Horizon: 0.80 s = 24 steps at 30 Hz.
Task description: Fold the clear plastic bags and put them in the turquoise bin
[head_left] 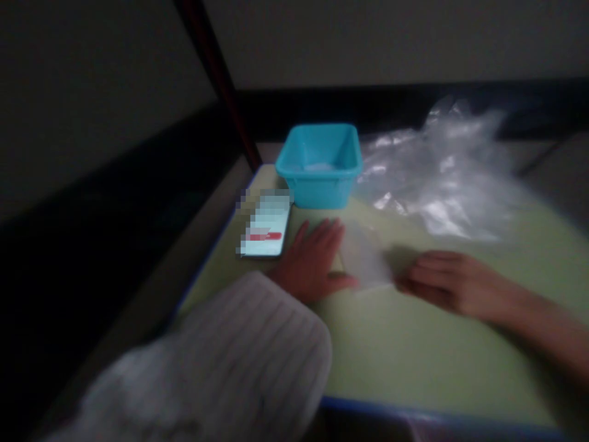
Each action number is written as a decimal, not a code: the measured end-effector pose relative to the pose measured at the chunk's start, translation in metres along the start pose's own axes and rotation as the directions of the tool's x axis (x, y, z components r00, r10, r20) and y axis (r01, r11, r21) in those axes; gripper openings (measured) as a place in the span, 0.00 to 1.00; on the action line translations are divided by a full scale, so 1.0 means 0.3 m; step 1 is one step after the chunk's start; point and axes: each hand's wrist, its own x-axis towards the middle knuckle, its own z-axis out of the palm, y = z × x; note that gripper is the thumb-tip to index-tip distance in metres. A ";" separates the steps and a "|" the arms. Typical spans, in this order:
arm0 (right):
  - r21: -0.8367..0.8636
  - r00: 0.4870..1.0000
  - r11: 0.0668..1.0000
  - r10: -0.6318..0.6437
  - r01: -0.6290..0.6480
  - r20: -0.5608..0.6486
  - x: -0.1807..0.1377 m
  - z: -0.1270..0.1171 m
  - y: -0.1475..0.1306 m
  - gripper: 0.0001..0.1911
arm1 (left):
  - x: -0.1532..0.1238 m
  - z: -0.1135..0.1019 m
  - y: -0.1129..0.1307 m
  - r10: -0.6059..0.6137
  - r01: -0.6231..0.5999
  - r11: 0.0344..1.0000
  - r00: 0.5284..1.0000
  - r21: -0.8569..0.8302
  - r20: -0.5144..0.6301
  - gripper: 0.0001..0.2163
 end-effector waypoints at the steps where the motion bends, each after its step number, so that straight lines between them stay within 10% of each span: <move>1: -0.009 1.000 1.000 -0.001 0.001 -0.003 0.001 0.001 -0.002 0.16 | 0.000 0.000 0.002 -0.003 0.003 1.000 1.000 0.003 0.009 0.41; 17: -0.068 0.998 0.996 -0.051 0.052 0.023 0.015 0.027 -0.019 0.17 | 0.000 0.000 0.004 0.006 -0.005 1.000 0.999 -0.007 0.052 0.42; 24: 0.094 0.992 0.988 0.121 -0.124 0.043 -0.007 0.036 -0.032 0.13 | -0.001 0.010 0.000 0.153 -0.157 0.985 0.986 -0.073 -0.067 0.36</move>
